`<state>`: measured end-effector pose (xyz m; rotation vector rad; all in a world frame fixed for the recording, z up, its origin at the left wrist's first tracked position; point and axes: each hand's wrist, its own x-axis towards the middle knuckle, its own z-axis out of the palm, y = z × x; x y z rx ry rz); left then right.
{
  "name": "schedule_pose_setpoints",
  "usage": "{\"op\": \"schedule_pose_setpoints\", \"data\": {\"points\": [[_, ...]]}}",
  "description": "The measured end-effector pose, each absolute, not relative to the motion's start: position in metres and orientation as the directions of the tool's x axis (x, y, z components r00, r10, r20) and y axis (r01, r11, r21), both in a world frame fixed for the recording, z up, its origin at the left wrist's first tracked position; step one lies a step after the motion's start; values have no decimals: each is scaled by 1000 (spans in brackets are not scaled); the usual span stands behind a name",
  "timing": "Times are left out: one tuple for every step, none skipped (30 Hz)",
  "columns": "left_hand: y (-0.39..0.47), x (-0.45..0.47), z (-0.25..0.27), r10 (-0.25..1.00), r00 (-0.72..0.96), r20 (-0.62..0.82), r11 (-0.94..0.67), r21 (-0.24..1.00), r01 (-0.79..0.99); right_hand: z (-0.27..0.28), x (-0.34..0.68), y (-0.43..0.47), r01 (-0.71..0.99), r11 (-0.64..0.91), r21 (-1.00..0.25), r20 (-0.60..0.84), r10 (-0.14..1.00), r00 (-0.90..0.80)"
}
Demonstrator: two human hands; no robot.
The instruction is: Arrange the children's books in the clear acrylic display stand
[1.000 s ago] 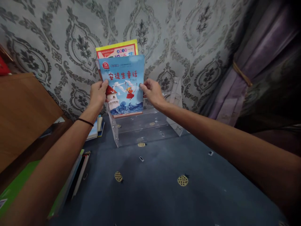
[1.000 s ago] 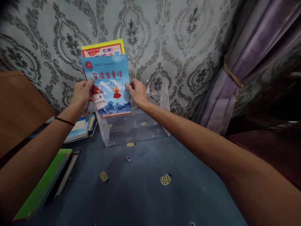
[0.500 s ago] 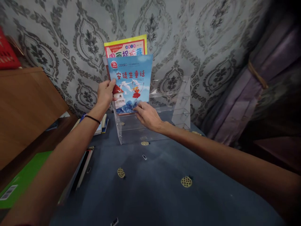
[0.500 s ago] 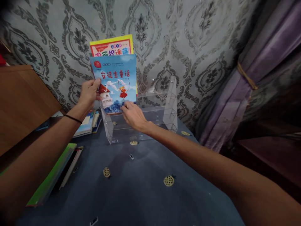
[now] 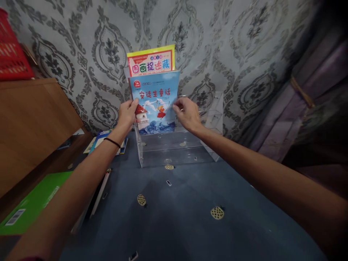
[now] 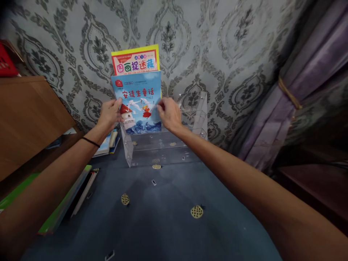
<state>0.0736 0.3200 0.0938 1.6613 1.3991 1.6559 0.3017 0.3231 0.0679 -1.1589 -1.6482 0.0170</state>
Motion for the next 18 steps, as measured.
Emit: {"op": "schedule_pose_setpoints", "data": {"points": [[318, 73, 94, 836, -215, 504, -412, 837, 360, 67, 302, 323, 654, 524, -545, 724, 687, 53], [316, 71, 95, 832, -215, 511, -413, 830, 374, 65, 302, 324, 640, 522, -564, 718, 693, 67], [313, 69, 96, 826, -206, 524, -418, 816, 399, 65, 302, 324, 627, 521, -579, 712, 697, 79], [311, 67, 98, 818, -189, 544, -427, 793, 435, 64, 302, 324, 619, 518, -590, 709, 700, 89], [308, 65, 100, 809, -166, 564, -436, 765, 474, 64, 301, 324, 618, 514, -594, 706, 702, 95], [306, 63, 102, 802, -145, 579, -440, 738, 511, 64, 301, 325, 621, 509, -596, 703, 704, 97], [304, 61, 104, 800, -128, 587, -437, 715, 545, 64, 301, 326, 625, 503, -596, 700, 707, 98], [302, 60, 107, 802, -118, 586, -426, 699, 574, 64, 301, 327, 629, 496, -598, 695, 712, 100], [301, 59, 109, 806, -114, 581, -414, 689, 595, 64, 300, 328, 633, 489, -601, 690, 716, 103], [301, 58, 111, 810, -116, 575, -403, 689, 602, 64, 300, 330, 635, 482, -604, 686, 720, 105], [301, 58, 113, 813, -121, 570, -400, 696, 596, 64, 300, 330, 635, 478, -607, 683, 723, 108], [301, 57, 114, 815, -126, 566, -402, 709, 580, 64, 300, 331, 634, 476, -609, 680, 725, 109], [303, 57, 114, 817, -129, 563, -410, 722, 557, 64, 301, 331, 632, 478, -610, 680, 725, 108], [304, 57, 115, 818, -131, 560, -418, 735, 534, 64, 301, 331, 630, 484, -608, 683, 723, 103], [306, 57, 115, 820, -135, 556, -420, 745, 518, 64, 302, 331, 627, 491, -604, 687, 720, 98], [308, 57, 114, 823, -140, 551, -416, 752, 512, 64, 303, 330, 623, 499, -602, 691, 717, 93], [309, 56, 114, 823, -149, 548, -409, 754, 513, 64, 303, 329, 620, 505, -601, 693, 716, 88], [311, 56, 113, 821, -164, 546, -400, 757, 517, 65, 304, 328, 616, 508, -602, 692, 717, 84]]}}
